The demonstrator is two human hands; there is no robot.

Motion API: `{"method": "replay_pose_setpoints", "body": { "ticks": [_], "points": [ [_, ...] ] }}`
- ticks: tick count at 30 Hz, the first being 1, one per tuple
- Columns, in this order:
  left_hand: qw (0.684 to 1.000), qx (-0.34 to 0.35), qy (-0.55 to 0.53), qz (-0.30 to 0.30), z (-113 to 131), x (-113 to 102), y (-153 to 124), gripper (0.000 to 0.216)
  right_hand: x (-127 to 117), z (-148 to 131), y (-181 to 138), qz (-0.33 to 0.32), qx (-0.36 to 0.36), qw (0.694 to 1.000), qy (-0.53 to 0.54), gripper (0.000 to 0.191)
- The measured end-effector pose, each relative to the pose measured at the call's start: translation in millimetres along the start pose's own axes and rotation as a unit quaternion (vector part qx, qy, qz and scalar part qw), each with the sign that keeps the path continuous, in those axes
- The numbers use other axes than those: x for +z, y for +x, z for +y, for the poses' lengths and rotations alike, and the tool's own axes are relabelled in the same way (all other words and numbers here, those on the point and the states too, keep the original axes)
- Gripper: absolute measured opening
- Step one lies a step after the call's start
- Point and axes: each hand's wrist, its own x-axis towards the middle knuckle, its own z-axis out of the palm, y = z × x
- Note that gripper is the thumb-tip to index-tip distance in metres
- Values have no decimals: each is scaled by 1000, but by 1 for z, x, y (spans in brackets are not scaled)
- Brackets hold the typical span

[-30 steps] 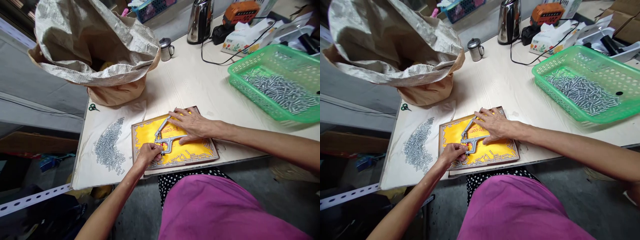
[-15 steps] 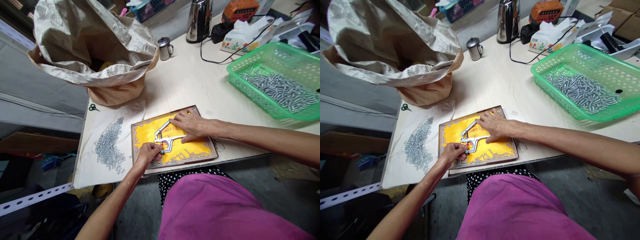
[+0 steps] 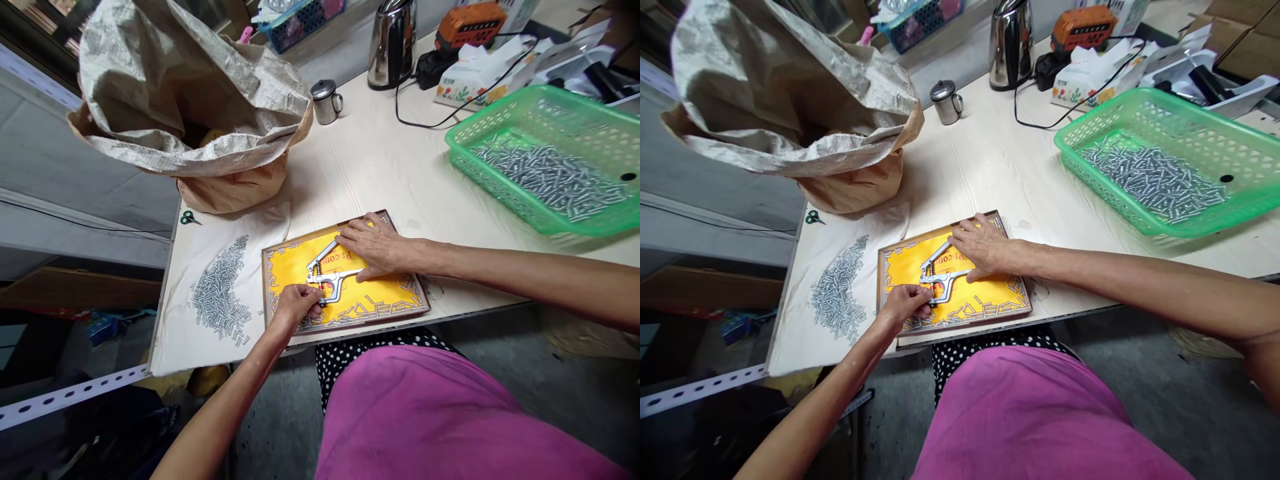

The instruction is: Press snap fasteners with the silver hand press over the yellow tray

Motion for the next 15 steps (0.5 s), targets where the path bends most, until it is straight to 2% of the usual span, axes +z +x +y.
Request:
{"method": "replay_pose_setpoints", "body": {
  "ticks": [7, 12, 14, 15],
  "points": [
    [1000, -3, -1, 9, 0, 2, 1, 20, 3, 3, 5, -39, 16, 998, 45, 86],
    [1000, 1, 23, 8, -6, -1, 2, 17, -2, 2, 4, -53, 22, 997, 47, 79],
    [994, 40, 94, 30, -7, 0, -2, 19, -2, 0, 1, -48, 26, 998, 45, 76],
    [984, 85, 144, 65, -7, 1, -5, 21, -3, -2, -1, -43, 26, 998, 43, 74]
  ]
}}
